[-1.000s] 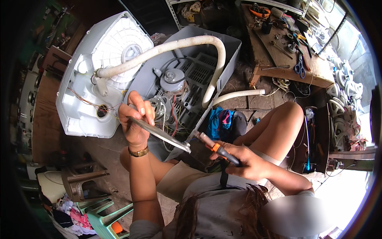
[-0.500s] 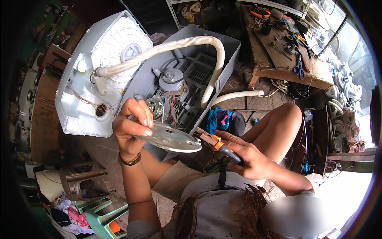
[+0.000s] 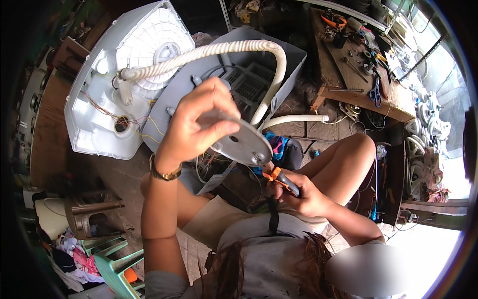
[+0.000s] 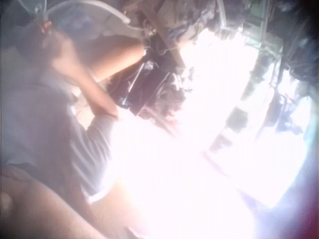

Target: The person repairs a disassembled appliance by hand and using pliers, a hammer, and a screwdriver. They manipulate a metal plate, hammering at a white component, and then use pliers to cut or crimp wires before repositioning the plate inside the appliance housing.

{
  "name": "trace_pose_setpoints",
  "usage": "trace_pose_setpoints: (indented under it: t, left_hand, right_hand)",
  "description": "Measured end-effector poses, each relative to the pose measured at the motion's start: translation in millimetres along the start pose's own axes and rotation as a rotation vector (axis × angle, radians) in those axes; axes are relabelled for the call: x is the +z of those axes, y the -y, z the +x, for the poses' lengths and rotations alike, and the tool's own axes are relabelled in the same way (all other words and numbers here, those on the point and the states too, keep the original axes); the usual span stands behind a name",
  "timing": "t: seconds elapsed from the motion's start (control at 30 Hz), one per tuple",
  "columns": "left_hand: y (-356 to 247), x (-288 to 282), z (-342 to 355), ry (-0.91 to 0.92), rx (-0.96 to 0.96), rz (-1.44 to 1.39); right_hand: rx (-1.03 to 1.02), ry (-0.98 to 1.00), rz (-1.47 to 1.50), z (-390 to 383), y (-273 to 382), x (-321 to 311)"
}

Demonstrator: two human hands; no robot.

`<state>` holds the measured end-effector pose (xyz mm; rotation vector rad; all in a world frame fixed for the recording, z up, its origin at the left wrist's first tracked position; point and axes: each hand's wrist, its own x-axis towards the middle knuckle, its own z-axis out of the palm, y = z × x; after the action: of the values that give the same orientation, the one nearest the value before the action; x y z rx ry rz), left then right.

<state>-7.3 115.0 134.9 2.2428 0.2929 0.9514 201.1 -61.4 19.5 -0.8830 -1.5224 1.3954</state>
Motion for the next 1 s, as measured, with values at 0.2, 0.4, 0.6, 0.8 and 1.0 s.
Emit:
trace_pose_setpoints:
  t: [0.2,0.4,0.6,0.8,1.0]
  left_hand:
    - [20.6,-5.8,0.5,0.032,-0.509,-0.406]
    - [39.4,7.5,-27.8,-0.078,-0.647,-0.857]
    - [22.0,6.7,-17.5,0.068,-0.627,-0.757]
    - [14.4,21.4,-18.0,-0.107,-0.655,-0.837]
    - [22.1,58.5,-20.1,-0.178,-0.569,-0.718]
  right_hand:
    - [0.257,-0.037,0.58,-6.8,1.9,7.4]
    - [0.335,-0.017,0.793,-7.2,5.6,-1.1]
    - [0.454,0.145,0.761,-11.1,-5.7,-5.2]
    - [0.253,-0.282,0.194,-14.1,-12.4,15.8]
    - [0.648,-0.049,0.417,4.7,-30.6,-20.4]
